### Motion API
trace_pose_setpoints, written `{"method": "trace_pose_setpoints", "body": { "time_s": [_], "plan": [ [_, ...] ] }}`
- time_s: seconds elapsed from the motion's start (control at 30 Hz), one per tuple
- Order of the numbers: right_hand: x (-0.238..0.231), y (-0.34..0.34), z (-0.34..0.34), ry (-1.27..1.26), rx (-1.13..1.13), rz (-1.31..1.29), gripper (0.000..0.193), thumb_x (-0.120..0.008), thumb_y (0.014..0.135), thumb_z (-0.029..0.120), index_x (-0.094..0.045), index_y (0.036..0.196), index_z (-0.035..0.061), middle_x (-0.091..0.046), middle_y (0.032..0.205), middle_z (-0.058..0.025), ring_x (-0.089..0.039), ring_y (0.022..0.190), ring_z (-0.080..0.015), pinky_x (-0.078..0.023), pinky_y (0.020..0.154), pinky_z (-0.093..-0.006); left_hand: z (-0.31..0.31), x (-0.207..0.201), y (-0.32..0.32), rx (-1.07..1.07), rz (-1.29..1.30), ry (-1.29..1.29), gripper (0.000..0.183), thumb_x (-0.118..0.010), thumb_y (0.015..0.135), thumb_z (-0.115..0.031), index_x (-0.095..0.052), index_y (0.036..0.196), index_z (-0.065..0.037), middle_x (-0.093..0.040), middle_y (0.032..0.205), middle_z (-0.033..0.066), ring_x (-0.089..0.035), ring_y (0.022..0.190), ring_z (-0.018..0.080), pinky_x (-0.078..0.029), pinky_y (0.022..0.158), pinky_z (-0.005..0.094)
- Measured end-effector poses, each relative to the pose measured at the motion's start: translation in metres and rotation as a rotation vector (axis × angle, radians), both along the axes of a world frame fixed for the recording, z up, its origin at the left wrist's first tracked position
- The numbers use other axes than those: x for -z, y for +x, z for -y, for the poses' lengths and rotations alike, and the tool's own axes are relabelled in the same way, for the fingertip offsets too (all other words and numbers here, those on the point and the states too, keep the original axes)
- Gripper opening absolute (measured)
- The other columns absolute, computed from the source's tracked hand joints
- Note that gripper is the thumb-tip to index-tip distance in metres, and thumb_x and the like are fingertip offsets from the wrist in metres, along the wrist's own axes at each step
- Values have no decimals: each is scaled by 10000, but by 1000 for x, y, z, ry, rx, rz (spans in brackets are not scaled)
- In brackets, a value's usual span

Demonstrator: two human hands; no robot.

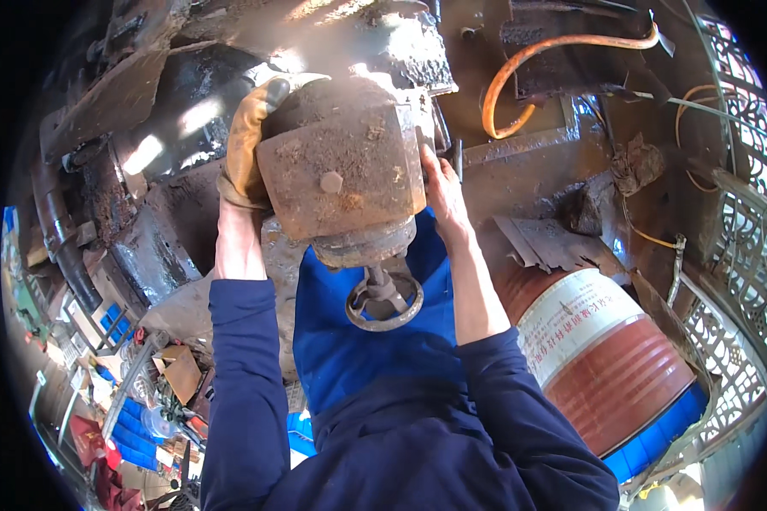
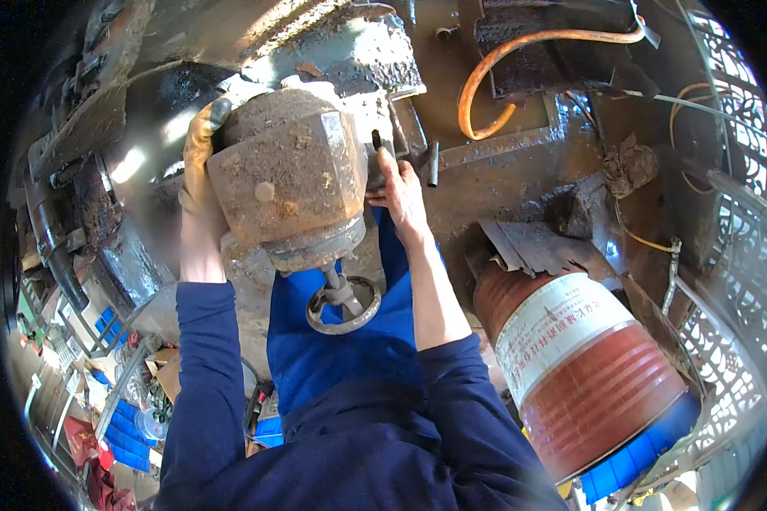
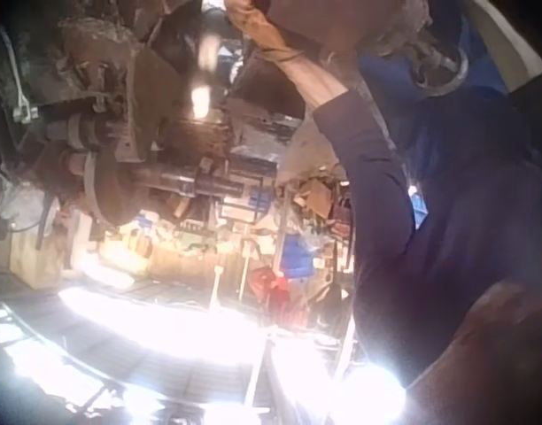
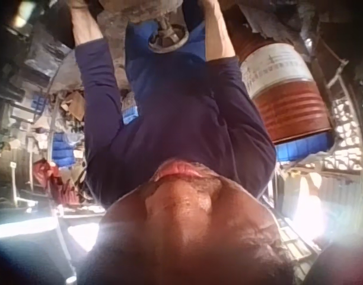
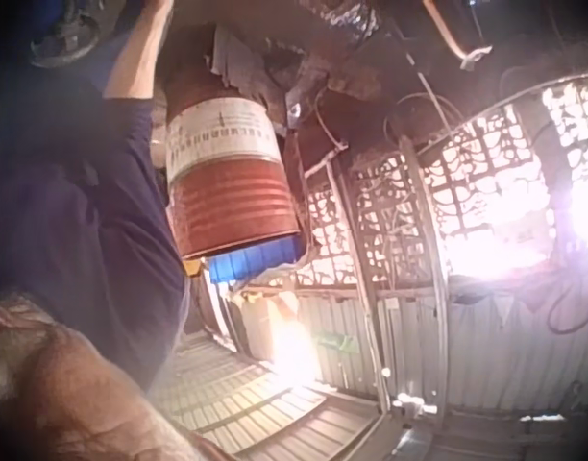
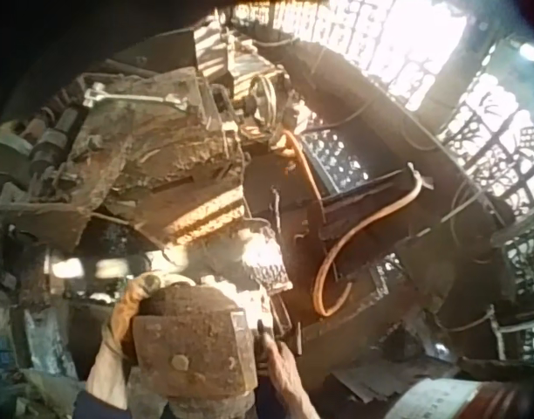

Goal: Cleaning a machinery shaft with a cloth, applying lubricant, and then mounting a heavy mechanical assembly onto the shaft.

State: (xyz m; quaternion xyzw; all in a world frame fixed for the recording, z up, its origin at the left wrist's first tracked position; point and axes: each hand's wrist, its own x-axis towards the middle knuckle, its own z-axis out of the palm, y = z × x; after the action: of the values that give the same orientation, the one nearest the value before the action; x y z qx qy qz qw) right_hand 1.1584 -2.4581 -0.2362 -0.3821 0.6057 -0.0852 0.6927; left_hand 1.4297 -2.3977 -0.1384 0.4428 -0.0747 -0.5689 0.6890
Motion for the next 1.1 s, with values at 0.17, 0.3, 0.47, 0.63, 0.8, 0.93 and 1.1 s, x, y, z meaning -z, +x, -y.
{"method": "trace_pose_setpoints", "body": {
  "time_s": [0.17,0.3,0.47,0.63,0.8,0.93,1.1],
  "plan": [
    [33,6,-3,-3,209,200,648,-727,884,535,-607,1179,-30,-653,1099,-102,-626,963,-170,-533,746,-299,-23,48,22,-1,890,14,388,-544,996,-211,-575,1330,-17,-611,1261,71,-569,1155,191,-445,1032,311],
    [18,2,-10,17,253,150,339,-650,992,357,-613,1103,38,-665,966,-58,-640,838,-145,-549,721,-313,-10,40,17,148,1155,-32,347,-436,1060,-187,-586,1342,-51,-598,1307,84,-523,1244,197,-385,1098,333],
    [38,-34,-59,51,317,376,501,-596,1010,264,-486,1451,55,-589,1389,-113,-582,1249,-247,-491,1056,-395,12,50,17,39,917,-576,205,-549,1019,-208,-626,984,-21,-698,1031,128,-663,1032,283,-471,1037,392],
    [65,-89,-105,234,406,530,589,-579,1005,362,-408,1498,88,-485,1486,-123,-510,1328,-308,-447,1117,-484,13,75,-15,161,616,-448,283,-529,1040,-267,-559,873,-40,-654,1006,136,-623,1029,241,-431,1067,430],
    [38,-53,-108,58,321,516,596,-629,989,306,-423,1500,78,-496,1490,-125,-516,1329,-284,-467,1096,-460,21,49,-27,411,552,-232,233,-601,986,-141,-654,1170,-7,-698,1095,85,-646,961,170,-518,918,276],
    [34,-59,-102,43,302,555,594,-625,988,313,-428,1497,77,-498,1486,-130,-517,1328,-295,-471,1094,-471,16,-5,-37,210,-108,321,410,-585,1024,-176,-560,1360,57,-668,1243,74,-616,1098,131,-485,1009,277],
    [30,-65,-97,31,257,613,592,-621,987,323,-435,1492,76,-499,1482,-137,-518,1327,-308,-474,1091,-486,24,55,-9,485,928,-453,308,-556,1017,-149,-560,1268,28,-614,1315,101,-579,1120,119,-458,1027,284]
  ]
}}
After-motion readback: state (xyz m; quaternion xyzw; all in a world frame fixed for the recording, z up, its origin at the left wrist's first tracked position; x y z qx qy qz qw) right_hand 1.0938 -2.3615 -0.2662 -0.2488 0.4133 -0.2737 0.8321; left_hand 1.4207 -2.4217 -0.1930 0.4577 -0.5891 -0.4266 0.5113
